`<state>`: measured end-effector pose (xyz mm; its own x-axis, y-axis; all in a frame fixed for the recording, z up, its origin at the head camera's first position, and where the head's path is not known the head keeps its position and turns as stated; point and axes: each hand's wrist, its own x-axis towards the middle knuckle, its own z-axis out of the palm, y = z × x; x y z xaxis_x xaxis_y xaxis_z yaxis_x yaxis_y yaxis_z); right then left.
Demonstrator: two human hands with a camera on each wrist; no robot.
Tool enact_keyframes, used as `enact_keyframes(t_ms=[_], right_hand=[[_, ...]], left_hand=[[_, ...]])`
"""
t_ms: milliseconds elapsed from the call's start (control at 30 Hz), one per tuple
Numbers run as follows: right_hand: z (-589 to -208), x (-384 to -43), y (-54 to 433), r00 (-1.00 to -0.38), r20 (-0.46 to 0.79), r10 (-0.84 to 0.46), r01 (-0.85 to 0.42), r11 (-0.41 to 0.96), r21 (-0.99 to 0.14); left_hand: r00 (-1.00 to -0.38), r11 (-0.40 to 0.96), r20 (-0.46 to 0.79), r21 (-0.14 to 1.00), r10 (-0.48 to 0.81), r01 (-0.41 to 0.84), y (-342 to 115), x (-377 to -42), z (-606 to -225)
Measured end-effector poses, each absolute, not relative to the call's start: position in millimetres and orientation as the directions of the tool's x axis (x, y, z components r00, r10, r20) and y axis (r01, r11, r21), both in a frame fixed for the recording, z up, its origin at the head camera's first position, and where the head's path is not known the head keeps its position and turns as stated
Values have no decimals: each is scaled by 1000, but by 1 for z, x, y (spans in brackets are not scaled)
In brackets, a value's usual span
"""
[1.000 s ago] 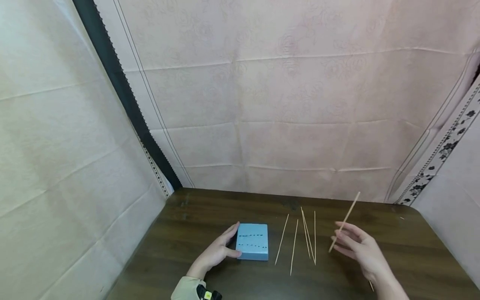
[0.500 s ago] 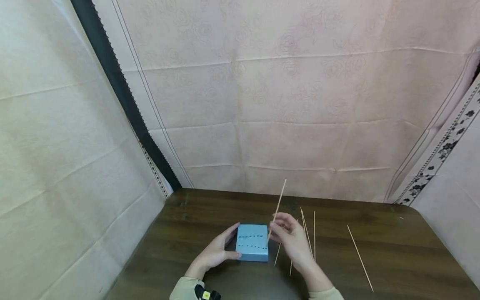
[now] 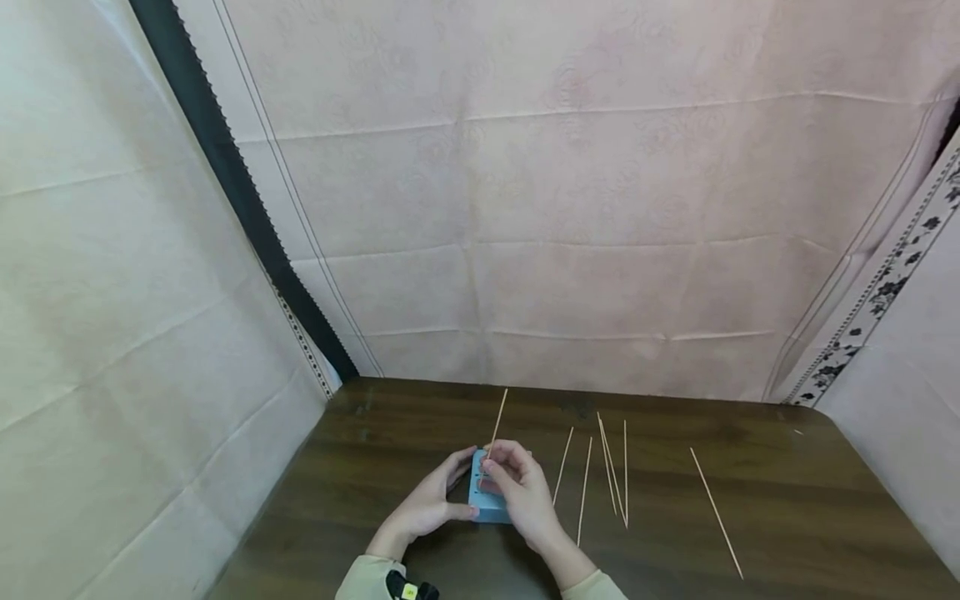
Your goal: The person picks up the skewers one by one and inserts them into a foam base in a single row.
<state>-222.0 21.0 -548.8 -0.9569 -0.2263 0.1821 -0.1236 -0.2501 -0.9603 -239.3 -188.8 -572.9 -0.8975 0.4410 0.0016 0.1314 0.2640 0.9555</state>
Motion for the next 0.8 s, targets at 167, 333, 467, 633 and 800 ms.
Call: enact_keyframes(t_ms=[167, 333, 467, 633, 800], right_hand=[[-552, -221, 19, -949, 203, -241, -144, -242, -960], [-551, -222, 20, -935, 227, -272, -172, -213, -962], [-551, -222, 19, -930, 233, -284, -187, -180, -966], [-552, -222, 19, -924, 249, -290, -215, -143, -966], [-555, -224, 18, -915, 272, -297, -251, -107, -962]], left_hand=[[-895, 269, -4, 954, 446, 130, -189, -239, -574], [-896, 284, 0, 948, 443, 141, -189, -239, -572], [-895, 278, 7, 949, 447, 146, -189, -239, -569], [-895, 275, 10, 950, 446, 148, -189, -238, -566], [-894, 277, 11, 949, 448, 150, -189, -238, -567]])
